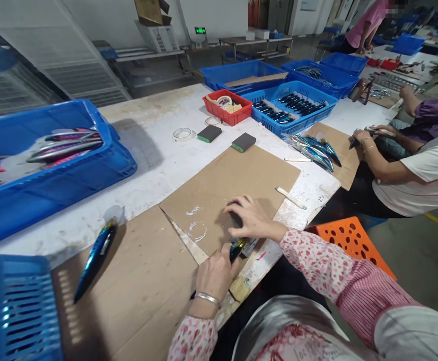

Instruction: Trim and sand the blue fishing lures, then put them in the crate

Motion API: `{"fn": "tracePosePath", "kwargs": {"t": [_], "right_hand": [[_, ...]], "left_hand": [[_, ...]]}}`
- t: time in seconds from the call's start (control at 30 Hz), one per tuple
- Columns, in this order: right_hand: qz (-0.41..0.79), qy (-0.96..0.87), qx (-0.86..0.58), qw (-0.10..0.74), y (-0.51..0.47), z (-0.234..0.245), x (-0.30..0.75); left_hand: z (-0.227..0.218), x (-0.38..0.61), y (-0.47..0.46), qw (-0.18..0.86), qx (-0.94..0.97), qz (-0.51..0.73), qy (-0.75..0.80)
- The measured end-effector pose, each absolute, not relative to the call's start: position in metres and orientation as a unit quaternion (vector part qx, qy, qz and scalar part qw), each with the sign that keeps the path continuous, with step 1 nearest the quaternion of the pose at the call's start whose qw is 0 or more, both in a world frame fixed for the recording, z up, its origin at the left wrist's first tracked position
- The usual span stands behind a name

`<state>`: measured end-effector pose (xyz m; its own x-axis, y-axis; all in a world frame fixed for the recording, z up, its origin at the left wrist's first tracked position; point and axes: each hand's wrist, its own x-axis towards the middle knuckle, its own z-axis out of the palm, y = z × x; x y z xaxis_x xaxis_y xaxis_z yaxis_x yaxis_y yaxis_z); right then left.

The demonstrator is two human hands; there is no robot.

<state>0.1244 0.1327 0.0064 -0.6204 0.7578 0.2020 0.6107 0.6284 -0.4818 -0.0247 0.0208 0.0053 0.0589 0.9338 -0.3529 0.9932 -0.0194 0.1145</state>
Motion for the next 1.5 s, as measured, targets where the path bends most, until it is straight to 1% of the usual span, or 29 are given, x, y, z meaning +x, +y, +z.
{"fn": "tracePosePath", "kwargs": {"t": [0.1, 0.2, 0.3, 0.43, 0.63, 0.77, 0.83, 0.97, 1.13, 1.33, 1.5], "right_hand": [[0.189, -0.893, -0.363, 0.188, 0.131, 0.009, 0.125], [0.187, -0.88, -0.398, 0.179, 0.134, 0.009, 0.141], [0.175, -0.878, -0.413, 0.17, 0.131, 0.01, 0.141], [0.171, -0.892, -0.369, 0.196, 0.128, 0.009, 0.129], [0.175, -0.873, -0.415, 0.189, 0.131, 0.002, 0.139], [0.169, -0.882, -0.386, 0.211, 0.125, 0.006, 0.126], [0.184, -0.883, -0.378, 0.208, 0.127, 0.006, 0.13], [0.191, -0.871, -0.415, 0.183, 0.128, 0.007, 0.136], [0.165, -0.872, -0.412, 0.208, 0.12, 0.007, 0.125], [0.175, -0.86, -0.442, 0.185, 0.123, 0.006, 0.134], [0.166, -0.889, -0.38, 0.196, 0.12, 0.009, 0.116]], "left_hand": [[0.006, -0.024, 0.019, 0.165, 0.703, -0.091, 0.685], [0.004, -0.024, 0.019, 0.163, 0.707, -0.07, 0.684], [0.003, -0.024, 0.02, 0.16, 0.712, -0.08, 0.679], [0.004, -0.024, 0.021, 0.163, 0.702, -0.106, 0.685], [0.005, -0.023, 0.019, 0.153, 0.707, -0.1, 0.683], [0.006, -0.024, 0.019, 0.15, 0.702, -0.117, 0.686], [0.005, -0.024, 0.019, 0.149, 0.703, -0.11, 0.687], [0.001, -0.025, 0.018, 0.145, 0.706, -0.1, 0.686], [0.0, -0.026, 0.017, 0.141, 0.701, -0.113, 0.69], [-0.003, -0.027, 0.017, 0.136, 0.713, -0.103, 0.68], [-0.002, -0.027, 0.015, 0.116, 0.707, -0.126, 0.687]]}}
